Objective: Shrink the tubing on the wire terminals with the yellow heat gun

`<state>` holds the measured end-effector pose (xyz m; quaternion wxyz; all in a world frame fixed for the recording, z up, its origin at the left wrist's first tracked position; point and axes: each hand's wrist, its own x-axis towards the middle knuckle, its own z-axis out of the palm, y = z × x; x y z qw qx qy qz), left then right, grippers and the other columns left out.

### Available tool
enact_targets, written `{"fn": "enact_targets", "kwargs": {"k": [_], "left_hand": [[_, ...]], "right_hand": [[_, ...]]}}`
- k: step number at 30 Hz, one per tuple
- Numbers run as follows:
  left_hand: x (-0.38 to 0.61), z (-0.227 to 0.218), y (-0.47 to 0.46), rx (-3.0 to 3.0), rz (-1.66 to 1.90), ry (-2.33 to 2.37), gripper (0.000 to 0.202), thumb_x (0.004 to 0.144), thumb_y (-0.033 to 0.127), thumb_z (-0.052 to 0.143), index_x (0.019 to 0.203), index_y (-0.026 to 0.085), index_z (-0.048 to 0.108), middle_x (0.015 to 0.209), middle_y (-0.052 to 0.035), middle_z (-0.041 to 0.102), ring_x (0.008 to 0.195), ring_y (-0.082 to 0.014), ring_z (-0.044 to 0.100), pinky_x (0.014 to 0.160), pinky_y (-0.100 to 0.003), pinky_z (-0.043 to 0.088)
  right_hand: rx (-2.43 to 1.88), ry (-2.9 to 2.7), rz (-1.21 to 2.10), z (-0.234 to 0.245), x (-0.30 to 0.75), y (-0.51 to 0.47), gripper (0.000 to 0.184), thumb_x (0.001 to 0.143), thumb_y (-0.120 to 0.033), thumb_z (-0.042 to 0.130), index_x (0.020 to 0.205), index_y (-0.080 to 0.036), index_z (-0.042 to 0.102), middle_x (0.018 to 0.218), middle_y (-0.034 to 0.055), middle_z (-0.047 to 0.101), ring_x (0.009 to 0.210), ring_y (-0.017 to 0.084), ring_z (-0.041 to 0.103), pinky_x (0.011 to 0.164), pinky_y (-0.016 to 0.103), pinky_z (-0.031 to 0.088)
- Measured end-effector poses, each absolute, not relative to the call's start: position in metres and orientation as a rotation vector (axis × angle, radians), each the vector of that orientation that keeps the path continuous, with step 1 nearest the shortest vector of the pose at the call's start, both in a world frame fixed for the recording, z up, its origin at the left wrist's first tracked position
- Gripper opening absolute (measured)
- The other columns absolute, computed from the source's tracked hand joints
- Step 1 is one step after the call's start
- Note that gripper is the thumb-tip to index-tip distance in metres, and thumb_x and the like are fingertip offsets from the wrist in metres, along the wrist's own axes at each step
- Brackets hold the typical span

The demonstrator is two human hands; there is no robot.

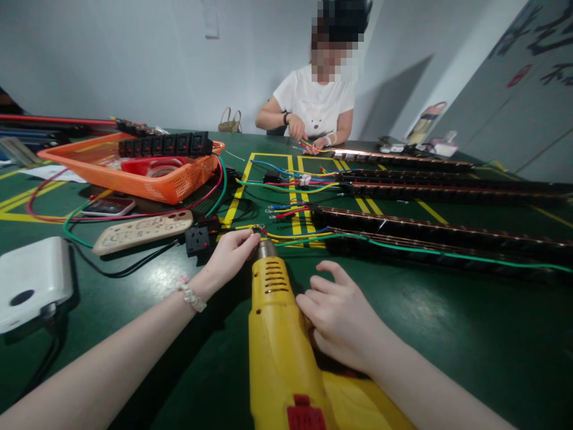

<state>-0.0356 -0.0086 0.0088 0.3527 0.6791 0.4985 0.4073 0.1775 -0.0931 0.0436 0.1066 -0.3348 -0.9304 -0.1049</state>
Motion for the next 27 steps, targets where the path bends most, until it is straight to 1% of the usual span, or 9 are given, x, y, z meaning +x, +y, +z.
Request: {"fn": "enact_targets", "kwargs": {"k": [3, 15, 23, 27], "left_hand": [[-0.035, 0.01, -0.009, 1.779, 1.066, 1.298, 0.038, 0.085, 0.043, 0.047, 0.058, 0.016, 0.046, 0.055, 0.0036, 0.039, 0.053, -0.0101, 0.036, 0.05, -0.023, 0.025], [-0.037, 0.007, -0.01, 1.709, 1.047, 1.266, 0.039, 0.085, 0.046, 0.047, 0.06, 0.017, 0.045, 0.055, 0.0038, 0.039, 0.051, -0.0094, 0.036, 0.048, -0.023, 0.025], [-0.038, 0.007, -0.009, 1.707, 1.041, 1.262, 0.039, 0.084, 0.047, 0.047, 0.058, 0.017, 0.045, 0.054, 0.0026, 0.044, 0.051, -0.0106, 0.042, 0.05, -0.023, 0.03], [-0.037, 0.009, -0.01, 1.715, 1.027, 1.27, 0.039, 0.085, 0.045, 0.046, 0.058, 0.017, 0.045, 0.054, 0.0025, 0.045, 0.052, -0.0108, 0.043, 0.05, -0.024, 0.03]], "right_hand": [[-0.968, -2.756, -0.295, 0.043, 0.175, -0.094, 0.01, 0.06, -0.012, 0.05, 0.063, -0.02, 0.056, 0.057, -0.0006, 0.06, 0.064, 0.017, 0.048, 0.097, 0.038, 0.021], [-0.997, -2.729, -0.242, 0.042, 0.184, -0.094, 0.013, 0.06, -0.009, 0.049, 0.064, -0.021, 0.054, 0.058, -0.0021, 0.059, 0.064, 0.016, 0.049, 0.097, 0.036, 0.022], [-1.094, -2.611, -0.211, 0.043, 0.216, -0.097, 0.017, 0.059, -0.005, 0.046, 0.061, -0.02, 0.053, 0.055, -0.0024, 0.055, 0.059, 0.015, 0.049, 0.092, 0.036, 0.029], [-1.189, -2.528, -0.182, 0.046, 0.244, -0.103, 0.023, 0.064, -0.001, 0.042, 0.062, -0.021, 0.054, 0.054, -0.0022, 0.054, 0.056, 0.015, 0.05, 0.09, 0.039, 0.031]]}}
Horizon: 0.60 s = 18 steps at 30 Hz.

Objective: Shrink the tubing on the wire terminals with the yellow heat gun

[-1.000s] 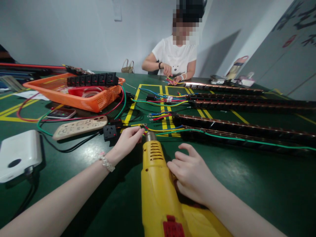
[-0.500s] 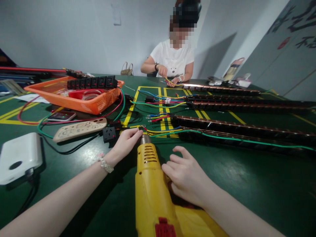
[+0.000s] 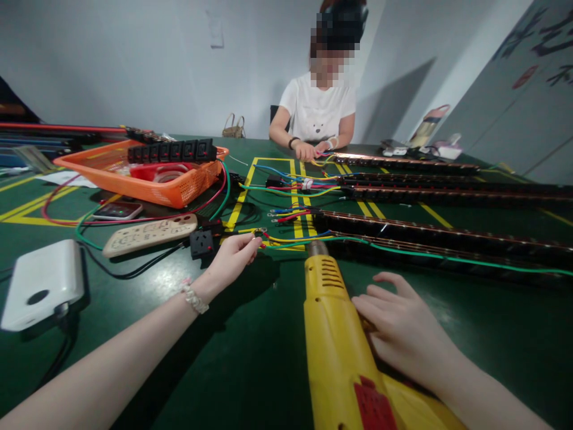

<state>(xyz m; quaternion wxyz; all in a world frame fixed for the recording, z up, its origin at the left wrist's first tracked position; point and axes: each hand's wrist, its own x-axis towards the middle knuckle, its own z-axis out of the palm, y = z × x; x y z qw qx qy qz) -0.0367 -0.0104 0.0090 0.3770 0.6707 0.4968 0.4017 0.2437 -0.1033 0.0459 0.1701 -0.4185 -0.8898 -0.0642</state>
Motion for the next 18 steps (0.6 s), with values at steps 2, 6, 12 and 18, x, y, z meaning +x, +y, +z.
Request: {"fn": "enact_targets", "kwargs": {"k": [2, 6, 12, 18], "left_hand": [[-0.035, 0.012, -0.013, 1.733, 1.012, 1.277, 0.039, 0.086, 0.044, 0.045, 0.058, 0.018, 0.044, 0.054, 0.0027, 0.044, 0.051, -0.0108, 0.042, 0.051, -0.024, 0.03], [-0.033, 0.016, -0.018, 1.91, 0.967, 1.399, 0.038, 0.087, 0.038, 0.042, 0.055, 0.018, 0.043, 0.052, 0.0033, 0.04, 0.051, -0.0108, 0.039, 0.052, -0.024, 0.028], [-0.034, 0.017, -0.025, 2.423, 0.686, 1.6, 0.036, 0.088, 0.034, 0.041, 0.058, 0.017, 0.05, 0.077, -0.0011, 0.055, 0.063, -0.0125, 0.052, 0.057, -0.025, 0.033], [-0.025, 0.015, -0.028, 2.852, 0.615, 1.716, 0.016, 0.086, 0.031, 0.047, 0.089, 0.019, 0.057, 0.1, -0.0086, 0.057, 0.095, -0.0241, 0.056, 0.077, -0.033, 0.044]], "right_hand": [[-1.214, -2.51, -0.219, 0.048, 0.261, -0.107, 0.026, 0.066, 0.0, 0.04, 0.063, -0.021, 0.055, 0.054, -0.0019, 0.054, 0.056, 0.016, 0.051, 0.089, 0.041, 0.033], [-1.305, -2.528, -0.283, 0.049, 0.288, -0.112, 0.025, 0.068, 0.0, 0.041, 0.067, -0.021, 0.056, 0.056, -0.0015, 0.056, 0.055, 0.017, 0.053, 0.087, 0.043, 0.034], [-1.3, -2.49, -0.266, 0.046, 0.283, -0.116, 0.029, 0.066, 0.003, 0.039, 0.063, -0.021, 0.056, 0.055, -0.0015, 0.054, 0.055, 0.016, 0.052, 0.091, 0.043, 0.032], [-1.043, -2.631, -0.253, 0.045, 0.271, -0.128, 0.021, 0.066, -0.003, 0.045, 0.065, -0.019, 0.058, 0.058, -0.0006, 0.058, 0.061, 0.016, 0.05, 0.096, 0.036, 0.027]]}}
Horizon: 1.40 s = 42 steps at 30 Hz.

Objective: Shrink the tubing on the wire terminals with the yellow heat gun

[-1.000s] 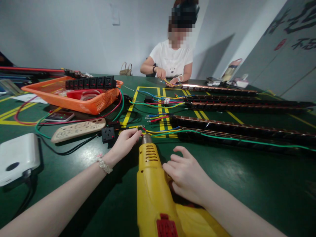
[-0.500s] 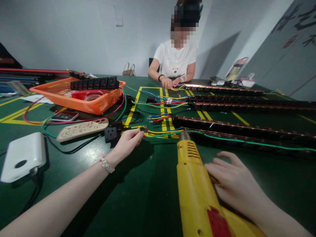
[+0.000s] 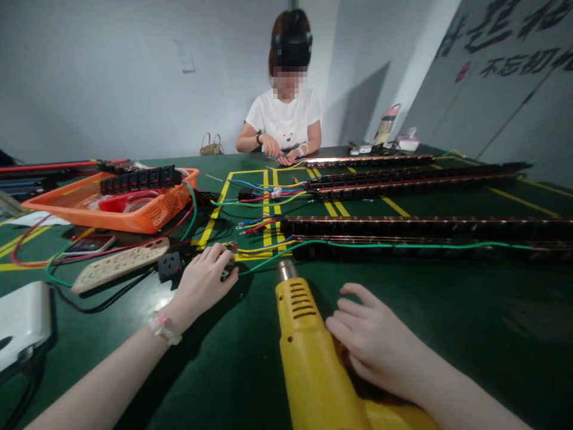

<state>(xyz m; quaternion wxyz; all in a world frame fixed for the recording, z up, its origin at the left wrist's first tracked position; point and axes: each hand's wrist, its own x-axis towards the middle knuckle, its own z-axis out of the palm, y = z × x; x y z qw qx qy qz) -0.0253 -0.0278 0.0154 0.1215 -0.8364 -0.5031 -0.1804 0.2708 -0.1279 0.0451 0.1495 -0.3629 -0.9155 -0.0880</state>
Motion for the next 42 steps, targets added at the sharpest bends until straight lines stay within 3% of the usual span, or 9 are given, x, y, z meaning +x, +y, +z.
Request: {"fn": "enact_targets", "kwargs": {"k": [4, 8, 13, 17, 23, 30, 35, 42], "left_hand": [[-0.002, 0.018, -0.016, -2.624, -0.629, -1.253, 0.021, 0.088, 0.025, 0.045, 0.108, 0.019, 0.051, 0.115, -0.0091, 0.054, 0.105, -0.0233, 0.053, 0.089, -0.037, 0.043], [0.035, 0.027, 0.002, -2.861, -0.646, -1.204, 0.025, 0.092, 0.034, 0.043, 0.111, 0.019, 0.05, 0.107, -0.0075, 0.057, 0.102, -0.0216, 0.054, 0.087, -0.035, 0.044], [0.064, 0.039, 0.02, -2.972, -0.652, -1.279, 0.026, 0.091, 0.04, 0.042, 0.093, 0.019, 0.057, 0.091, -0.0042, 0.059, 0.085, -0.0186, 0.057, 0.075, -0.03, 0.045], [0.072, 0.045, 0.033, -2.994, -0.58, -1.412, 0.032, 0.083, 0.049, 0.051, 0.082, 0.018, 0.059, 0.08, -0.0024, 0.059, 0.073, -0.0164, 0.055, 0.066, -0.027, 0.042], [0.082, 0.055, 0.041, -2.886, -0.277, -1.728, 0.044, 0.075, 0.059, 0.054, 0.064, 0.017, 0.059, 0.057, -0.0003, 0.055, 0.055, -0.0145, 0.048, 0.05, -0.025, 0.03], [0.091, 0.054, 0.03, -2.913, -0.338, -1.769, 0.047, 0.071, 0.062, 0.056, 0.056, 0.016, 0.056, 0.051, 0.0003, 0.052, 0.05, -0.0122, 0.044, 0.048, -0.025, 0.027], [0.122, 0.05, 0.01, -3.035, -0.47, -1.782, 0.049, 0.07, 0.063, 0.055, 0.058, 0.016, 0.058, 0.053, -0.0004, 0.053, 0.05, -0.0115, 0.043, 0.048, -0.024, 0.029], [0.146, 0.056, 0.009, -2.954, -0.32, -1.774, 0.065, 0.071, 0.074, 0.045, 0.039, 0.018, 0.037, 0.04, 0.0021, 0.031, 0.04, -0.0091, 0.027, 0.045, -0.027, 0.021]], "right_hand": [[-1.029, -2.759, -0.22, 0.044, 0.27, -0.133, 0.017, 0.075, -0.009, 0.047, 0.074, -0.018, 0.061, 0.066, 0.0016, 0.064, 0.066, 0.017, 0.05, 0.093, 0.037, 0.026], [-1.034, -2.839, -0.17, 0.046, 0.271, -0.135, 0.013, 0.077, -0.013, 0.049, 0.079, -0.016, 0.061, 0.072, 0.0039, 0.066, 0.07, 0.019, 0.051, 0.082, 0.035, 0.031], [-1.031, -2.829, -0.162, 0.046, 0.274, -0.138, 0.01, 0.08, -0.017, 0.05, 0.081, -0.015, 0.06, 0.074, 0.0032, 0.066, 0.07, 0.018, 0.051, 0.075, 0.033, 0.032], [-1.021, -2.825, -0.154, 0.044, 0.275, -0.141, 0.008, 0.082, -0.018, 0.052, 0.083, -0.015, 0.06, 0.075, 0.003, 0.066, 0.07, 0.018, 0.051, 0.072, 0.033, 0.032], [-1.03, -2.831, -0.126, 0.044, 0.275, -0.144, 0.007, 0.083, -0.018, 0.053, 0.084, -0.014, 0.059, 0.076, 0.0042, 0.066, 0.073, 0.019, 0.051, 0.071, 0.033, 0.031], [-1.055, -2.861, -0.074, 0.049, 0.273, -0.143, 0.009, 0.081, -0.019, 0.055, 0.086, -0.014, 0.059, 0.08, 0.0064, 0.068, 0.078, 0.02, 0.057, 0.072, 0.034, 0.032], [-1.128, -2.88, -0.005, 0.045, 0.273, -0.143, 0.012, 0.079, -0.017, 0.053, 0.089, -0.014, 0.058, 0.074, 0.0051, 0.069, 0.062, 0.018, 0.06, 0.07, 0.034, 0.033], [-1.188, -2.888, 0.07, 0.046, 0.273, -0.142, 0.012, 0.08, -0.018, 0.051, 0.089, -0.015, 0.057, 0.076, 0.0058, 0.07, 0.064, 0.019, 0.063, 0.071, 0.034, 0.035]]}}
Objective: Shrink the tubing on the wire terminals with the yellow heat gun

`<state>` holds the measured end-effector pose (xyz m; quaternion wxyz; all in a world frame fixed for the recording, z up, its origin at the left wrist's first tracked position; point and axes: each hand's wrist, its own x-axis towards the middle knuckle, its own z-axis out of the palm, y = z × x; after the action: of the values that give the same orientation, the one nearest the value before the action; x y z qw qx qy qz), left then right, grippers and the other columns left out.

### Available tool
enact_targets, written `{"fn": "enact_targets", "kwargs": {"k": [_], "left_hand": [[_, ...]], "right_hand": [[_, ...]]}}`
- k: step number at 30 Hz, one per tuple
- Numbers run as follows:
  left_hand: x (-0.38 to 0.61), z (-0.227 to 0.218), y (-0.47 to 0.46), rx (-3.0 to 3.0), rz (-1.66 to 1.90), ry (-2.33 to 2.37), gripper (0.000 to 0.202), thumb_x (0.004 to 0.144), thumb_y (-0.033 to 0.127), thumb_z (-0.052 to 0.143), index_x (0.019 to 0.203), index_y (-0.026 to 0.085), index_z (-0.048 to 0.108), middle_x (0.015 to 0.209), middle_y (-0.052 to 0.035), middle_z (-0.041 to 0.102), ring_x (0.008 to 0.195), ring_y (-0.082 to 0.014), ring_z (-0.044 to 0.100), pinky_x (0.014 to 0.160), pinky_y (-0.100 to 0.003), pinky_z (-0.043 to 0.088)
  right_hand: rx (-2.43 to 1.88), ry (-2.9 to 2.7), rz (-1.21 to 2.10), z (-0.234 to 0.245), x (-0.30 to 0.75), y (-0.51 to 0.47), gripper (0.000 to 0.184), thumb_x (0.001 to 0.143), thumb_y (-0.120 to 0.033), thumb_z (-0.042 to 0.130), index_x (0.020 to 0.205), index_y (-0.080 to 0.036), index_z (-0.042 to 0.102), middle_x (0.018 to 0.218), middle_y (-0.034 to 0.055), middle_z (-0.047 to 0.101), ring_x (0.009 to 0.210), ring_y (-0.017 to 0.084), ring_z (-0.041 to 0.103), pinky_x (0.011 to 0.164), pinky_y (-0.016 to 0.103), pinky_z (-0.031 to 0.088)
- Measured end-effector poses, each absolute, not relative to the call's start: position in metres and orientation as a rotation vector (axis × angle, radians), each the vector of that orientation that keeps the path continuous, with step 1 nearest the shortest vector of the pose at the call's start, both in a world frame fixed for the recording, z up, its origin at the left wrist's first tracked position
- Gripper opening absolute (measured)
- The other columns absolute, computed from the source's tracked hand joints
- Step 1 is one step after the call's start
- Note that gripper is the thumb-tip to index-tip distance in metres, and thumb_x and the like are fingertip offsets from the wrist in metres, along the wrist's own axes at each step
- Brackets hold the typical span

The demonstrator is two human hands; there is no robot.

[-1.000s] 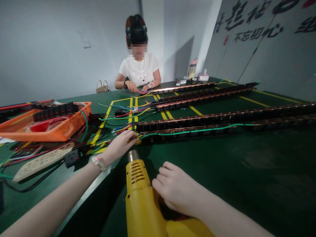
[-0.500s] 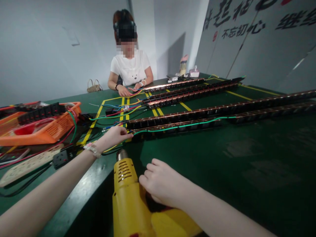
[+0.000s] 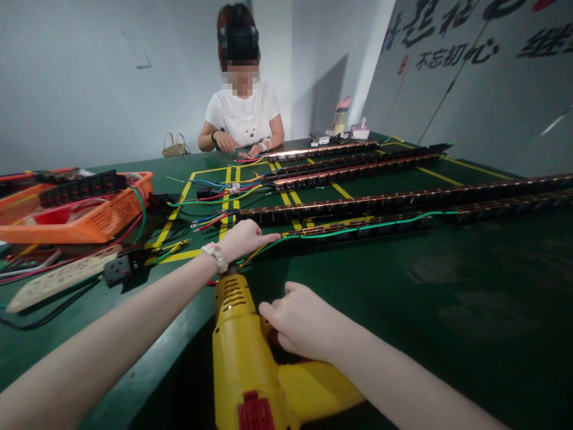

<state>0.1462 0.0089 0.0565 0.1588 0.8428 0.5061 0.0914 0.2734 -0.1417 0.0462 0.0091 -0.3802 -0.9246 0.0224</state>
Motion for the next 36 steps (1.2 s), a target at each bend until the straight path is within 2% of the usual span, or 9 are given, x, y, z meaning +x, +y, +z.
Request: {"fn": "enact_targets", "kwargs": {"k": [4, 10, 14, 18, 22, 25, 27, 31, 36], "left_hand": [[0.144, 0.064, 0.003, 2.486, 0.226, 1.493, 0.062, 0.075, 0.071, 0.043, 0.044, 0.017, 0.048, 0.047, -0.0014, 0.045, 0.044, -0.0111, 0.037, 0.047, -0.026, 0.024], [0.116, 0.063, -0.006, 2.653, 0.102, 1.346, 0.043, 0.083, 0.054, 0.043, 0.069, 0.02, 0.066, 0.073, -0.0047, 0.064, 0.065, -0.0177, 0.055, 0.053, -0.025, 0.031], [0.085, 0.058, 0.0, 2.535, 0.025, 1.245, 0.03, 0.082, 0.042, 0.045, 0.075, 0.02, 0.063, 0.074, -0.0023, 0.064, 0.067, -0.0164, 0.056, 0.058, -0.024, 0.037], [0.062, 0.059, 0.001, 2.38, 0.062, 1.136, 0.03, 0.082, 0.04, 0.044, 0.074, 0.017, 0.061, 0.069, -0.001, 0.061, 0.065, -0.0149, 0.054, 0.06, -0.023, 0.04], [0.048, 0.055, -0.005, 2.382, 0.169, 1.0, 0.026, 0.085, 0.033, 0.043, 0.092, 0.017, 0.063, 0.087, -0.003, 0.065, 0.079, -0.0157, 0.059, 0.071, -0.024, 0.045], [0.041, 0.048, -0.012, 2.521, 0.223, 0.942, 0.025, 0.085, 0.022, 0.041, 0.095, 0.018, 0.064, 0.095, -0.0045, 0.063, 0.089, -0.0168, 0.058, 0.081, -0.026, 0.044], [0.037, 0.043, -0.017, 2.59, 0.26, 0.947, 0.025, 0.084, 0.018, 0.041, 0.097, 0.019, 0.063, 0.097, -0.0052, 0.061, 0.091, -0.0176, 0.057, 0.082, -0.027, 0.044], [0.029, 0.035, -0.03, 2.642, 0.352, 1.028, 0.021, 0.087, 0.025, 0.044, 0.097, 0.019, 0.061, 0.097, -0.0062, 0.058, 0.09, -0.0192, 0.056, 0.077, -0.028, 0.045], [0.017, 0.022, -0.042, 2.56, 0.493, 1.192, 0.023, 0.088, 0.037, 0.049, 0.1, 0.023, 0.062, 0.097, -0.0048, 0.058, 0.087, -0.0182, 0.056, 0.074, -0.029, 0.046]], "right_hand": [[-1.22, -2.891, 0.122, 0.05, 0.273, -0.143, 0.011, 0.081, -0.02, 0.051, 0.089, -0.015, 0.057, 0.075, 0.0064, 0.07, 0.065, 0.019, 0.064, 0.072, 0.034, 0.036], [-1.281, -2.855, 0.236, 0.056, 0.274, -0.148, 0.012, 0.08, -0.017, 0.05, 0.091, -0.017, 0.056, 0.078, 0.0061, 0.069, 0.067, 0.021, 0.064, 0.065, 0.032, 0.037], [-1.302, -2.829, 0.347, 0.059, 0.276, -0.149, 0.015, 0.079, -0.013, 0.047, 0.091, -0.019, 0.054, 0.078, 0.0041, 0.069, 0.068, 0.02, 0.064, 0.061, 0.03, 0.037], [-1.316, -2.8, 0.45, 0.06, 0.276, -0.147, 0.015, 0.077, -0.012, 0.046, 0.088, -0.02, 0.054, 0.079, 0.0035, 0.069, 0.071, 0.02, 0.064, 0.062, 0.029, 0.037], [-1.39, -2.743, 0.539, 0.062, 0.276, -0.147, 0.014, 0.074, -0.013, 0.047, 0.083, -0.021, 0.054, 0.076, 0.0031, 0.067, 0.072, 0.02, 0.063, 0.062, 0.028, 0.037], [-1.495, -2.675, 0.623, 0.063, 0.276, -0.147, 0.01, 0.074, -0.016, 0.049, 0.08, -0.022, 0.055, 0.078, 0.002, 0.067, 0.073, 0.018, 0.062, 0.059, 0.025, 0.036], [-1.575, -2.64, 0.675, 0.063, 0.275, -0.147, 0.008, 0.074, -0.018, 0.052, 0.079, -0.023, 0.056, 0.078, 0.0006, 0.067, 0.072, 0.016, 0.063, 0.056, 0.023, 0.036], [-1.701, -2.636, 0.678, 0.061, 0.271, -0.148, 0.008, 0.075, -0.02, 0.053, 0.079, -0.024, 0.06, 0.077, 0.0016, 0.068, 0.069, 0.017, 0.063, 0.053, 0.023, 0.034], [-1.78, -2.695, 0.54, 0.062, 0.263, -0.148, 0.018, 0.073, -0.012, 0.048, 0.074, -0.02, 0.063, 0.07, 0.0074, 0.068, 0.066, 0.022, 0.062, 0.054, 0.028, 0.032]]}}
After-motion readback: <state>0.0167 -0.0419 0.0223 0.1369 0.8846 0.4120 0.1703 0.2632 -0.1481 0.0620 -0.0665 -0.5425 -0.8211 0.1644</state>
